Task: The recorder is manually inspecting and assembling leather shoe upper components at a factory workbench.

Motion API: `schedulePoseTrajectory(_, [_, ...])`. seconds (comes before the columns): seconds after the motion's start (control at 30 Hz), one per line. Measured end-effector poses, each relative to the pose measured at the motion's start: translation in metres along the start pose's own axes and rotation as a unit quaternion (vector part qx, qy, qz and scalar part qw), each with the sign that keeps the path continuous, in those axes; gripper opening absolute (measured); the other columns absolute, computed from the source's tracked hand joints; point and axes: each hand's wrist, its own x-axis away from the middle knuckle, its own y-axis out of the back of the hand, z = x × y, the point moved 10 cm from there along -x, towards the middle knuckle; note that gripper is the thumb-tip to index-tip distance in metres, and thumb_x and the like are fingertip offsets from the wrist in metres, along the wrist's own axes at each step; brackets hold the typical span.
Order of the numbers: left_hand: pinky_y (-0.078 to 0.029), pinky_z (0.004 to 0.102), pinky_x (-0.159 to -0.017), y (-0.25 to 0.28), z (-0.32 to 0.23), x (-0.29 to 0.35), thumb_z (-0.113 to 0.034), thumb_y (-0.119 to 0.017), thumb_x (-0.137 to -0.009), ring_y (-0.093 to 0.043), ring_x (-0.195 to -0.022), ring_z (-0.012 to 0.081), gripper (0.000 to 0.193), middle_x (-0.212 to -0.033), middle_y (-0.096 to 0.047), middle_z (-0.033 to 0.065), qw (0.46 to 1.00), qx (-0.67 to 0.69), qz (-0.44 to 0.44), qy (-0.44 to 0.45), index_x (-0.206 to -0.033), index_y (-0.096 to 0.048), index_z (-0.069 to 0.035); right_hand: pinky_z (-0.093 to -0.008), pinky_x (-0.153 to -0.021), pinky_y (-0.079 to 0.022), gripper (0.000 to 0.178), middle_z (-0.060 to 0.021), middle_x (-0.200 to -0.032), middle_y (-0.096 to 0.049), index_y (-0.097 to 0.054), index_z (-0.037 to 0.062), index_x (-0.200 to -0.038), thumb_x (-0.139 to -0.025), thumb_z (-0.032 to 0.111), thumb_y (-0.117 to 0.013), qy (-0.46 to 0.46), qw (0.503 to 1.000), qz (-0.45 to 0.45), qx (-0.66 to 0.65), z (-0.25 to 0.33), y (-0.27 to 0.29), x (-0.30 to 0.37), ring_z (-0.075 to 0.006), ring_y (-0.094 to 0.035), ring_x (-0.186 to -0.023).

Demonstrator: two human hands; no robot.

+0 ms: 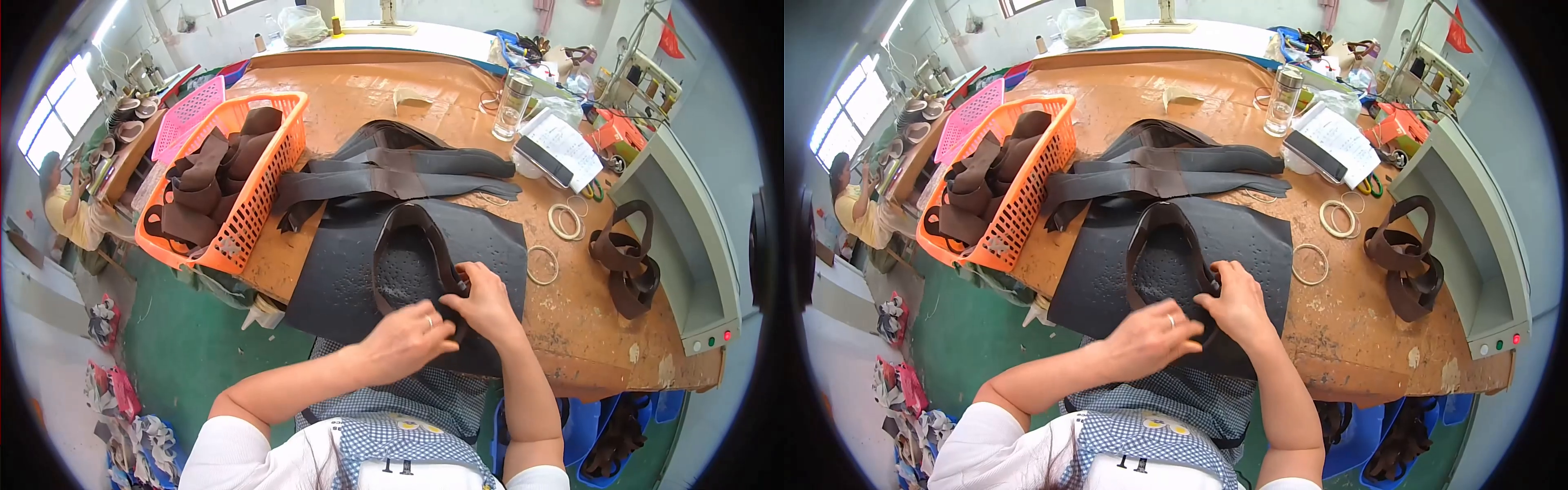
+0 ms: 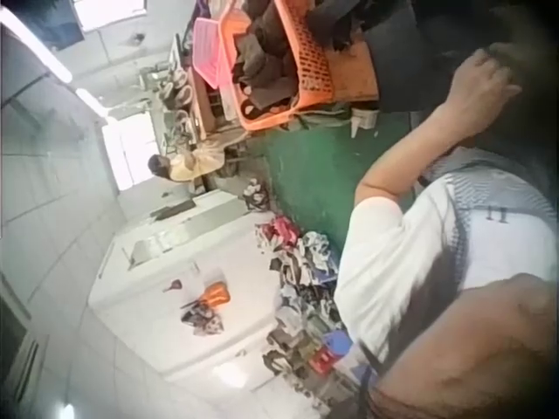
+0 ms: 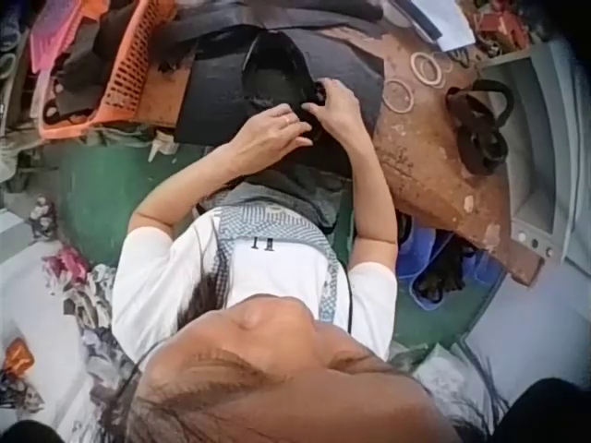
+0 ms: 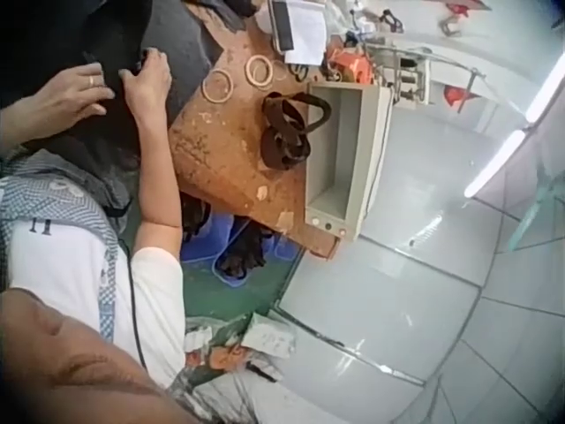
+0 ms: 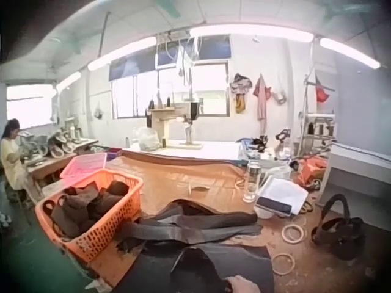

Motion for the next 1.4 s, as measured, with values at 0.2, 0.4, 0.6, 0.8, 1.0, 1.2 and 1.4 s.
schedulePoseTrajectory(0.2, [-0.044,0.0426,-0.107,0.038,0.033,-0.05,-0.011,-0.08,-0.07,-0.057,-0.118,0.0289,0.059,-0.118,-0.063,0.0112,0.987,-0.145,0.032,-0.058,-0.125,-0.058,-0.005,-0.0416,-0.076,-0.053,0.028,-0.0226,-0.089,-0.069,-0.064,-0.003,-0.105,-0.08,0.006,-0.072,-0.002,0.992,0.122,-0.028,0.02,-0.017,0.008,-0.0367,-0.069,-0.085])
schedulePoseTrajectory(0.4, [-0.051,0.0424,-0.091,0.012,0.065,-0.043,-0.021,-0.075,-0.082,-0.066,-0.094,0.0307,0.024,-0.09,-0.069,0.01,0.971,0.065,0.224,0.046,-0.098,-0.068,-0.005,-0.0269,-0.068,-0.057,0.022,-0.0075,-0.085,-0.071,-0.066,-0.0058,-0.105,-0.086,0.003,-0.071,-0.014,0.973,0.152,-0.175,0.047,-0.008,0.029,-0.0105,-0.068,-0.078])
schedulePoseTrajectory(0.6, [-0.052,0.0417,-0.076,0.003,0.096,-0.046,-0.019,-0.073,-0.084,-0.067,-0.085,0.0343,0.022,-0.087,-0.069,0.0146,0.957,0.031,0.281,0.068,-0.097,-0.068,-0.003,-0.0249,-0.052,-0.054,0.015,-0.0091,-0.076,-0.07,-0.067,-0.0053,-0.091,-0.09,0.01,-0.071,-0.144,0.944,0.105,-0.276,-0.008,-0.007,0.035,-0.0112,-0.068,-0.062])
schedulePoseTrajectory(0.8, [-0.053,0.0404,-0.078,-0.034,0.131,-0.033,-0.023,-0.075,-0.083,-0.07,-0.084,0.0306,0.021,-0.082,-0.073,0.0109,0.913,0.03,0.383,0.137,-0.095,-0.073,-0.005,-0.0279,-0.049,-0.053,0.023,-0.014,-0.066,-0.068,-0.064,-0.0027,-0.079,-0.093,0.015,-0.068,-0.166,0.978,0.1,-0.08,-0.026,-0.016,0.051,-0.018,-0.065,-0.052])
schedulePoseTrajectory(1.0, [-0.055,0.0401,-0.081,-0.064,0.118,-0.043,-0.018,-0.075,-0.08,-0.069,-0.094,0.0301,0.018,-0.095,-0.072,0.0114,0.888,-0.111,0.44,0.069,-0.093,-0.073,-0.006,-0.0423,-0.075,-0.052,0.026,-0.0076,-0.081,-0.059,-0.06,0.0062,-0.088,-0.074,0.015,-0.08,0.089,0.961,-0.107,0.241,0.035,0.019,0.041,-0.0294,-0.061,-0.082])
schedulePoseTrajectory(1.2, [-0.053,0.0393,-0.085,-0.083,0.075,-0.048,-0.012,-0.079,-0.068,-0.063,-0.101,0.0294,0.03,-0.097,-0.065,0.0095,0.929,-0.088,0.355,-0.061,-0.092,-0.062,-0.004,-0.041,-0.074,-0.051,0.027,-0.0082,-0.081,-0.061,-0.061,0.0046,-0.084,-0.074,0.017,-0.082,0.059,0.991,0.009,0.123,-0.007,-0.001,0.031,-0.0289,-0.063,-0.082])
schedulePoseTrajectory(1.4, [-0.051,0.0425,-0.088,-0.091,0.086,-0.045,-0.013,-0.08,-0.071,-0.062,-0.102,0.0306,0.03,-0.098,-0.064,0.0098,0.917,-0.002,0.397,0.033,-0.093,-0.062,-0.004,-0.0395,-0.077,-0.051,0.028,-0.0079,-0.084,-0.062,-0.064,0.0037,-0.088,-0.073,0.017,-0.083,0.044,0.996,0.029,0.071,-0.009,-0.002,0.031,-0.0283,-0.063,-0.083])
